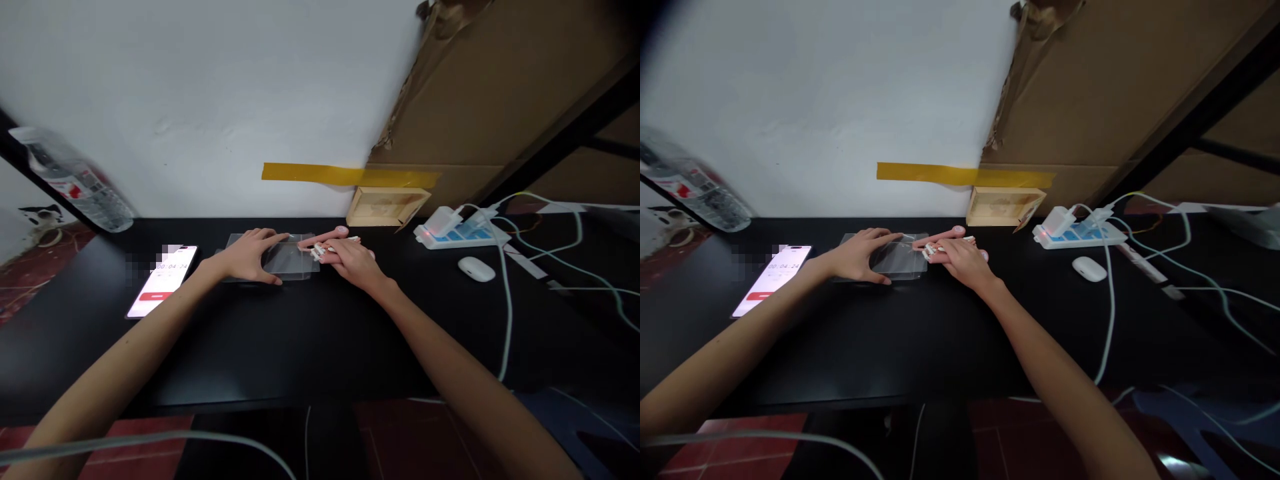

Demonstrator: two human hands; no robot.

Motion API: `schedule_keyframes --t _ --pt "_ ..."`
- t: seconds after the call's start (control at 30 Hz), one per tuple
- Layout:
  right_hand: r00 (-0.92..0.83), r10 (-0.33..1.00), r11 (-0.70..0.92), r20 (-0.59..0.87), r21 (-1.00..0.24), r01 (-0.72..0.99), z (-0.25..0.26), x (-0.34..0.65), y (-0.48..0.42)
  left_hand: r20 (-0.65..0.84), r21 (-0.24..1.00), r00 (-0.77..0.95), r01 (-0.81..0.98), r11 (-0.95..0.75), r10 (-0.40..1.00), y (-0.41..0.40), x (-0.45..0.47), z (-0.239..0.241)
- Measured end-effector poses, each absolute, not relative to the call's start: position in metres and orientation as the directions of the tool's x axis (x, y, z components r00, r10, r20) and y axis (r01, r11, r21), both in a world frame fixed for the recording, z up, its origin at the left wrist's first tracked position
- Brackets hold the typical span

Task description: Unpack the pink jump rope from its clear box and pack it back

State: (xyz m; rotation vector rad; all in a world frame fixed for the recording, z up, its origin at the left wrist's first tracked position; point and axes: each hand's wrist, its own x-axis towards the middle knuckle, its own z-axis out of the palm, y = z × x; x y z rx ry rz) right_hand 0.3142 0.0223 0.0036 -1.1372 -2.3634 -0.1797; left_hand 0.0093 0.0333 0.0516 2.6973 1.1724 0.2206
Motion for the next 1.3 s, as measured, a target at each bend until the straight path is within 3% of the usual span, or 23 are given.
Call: schedule_keyframes --t 0.6,0.8,1.1,1.3 --pt "-0.462 0.672 0.661 0.578 -0.189 0.726 0.006 0.314 0.017 0.097 0.265 0.642 0.720 -0.641 0.761 0.029 0.014 0.058" --pt "-0.552 0.647 0.703 0.527 -0.130 0.699 0.002 0.321 0.022 0.092 0.330 0.629 0.712 -0.619 0.772 0.027 0.012 0.063" --pt "-0.609 0.624 0.743 0.490 -0.129 0.657 0.009 0.304 0.014 0.081 0.236 0.667 0.709 -0.664 0.741 0.026 0.021 0.054" --pt "-0.560 0.686 0.687 0.464 -0.157 0.710 0.003 0.294 0.007 0.083 0.216 0.642 0.735 -0.643 0.762 0.024 0.025 0.052"
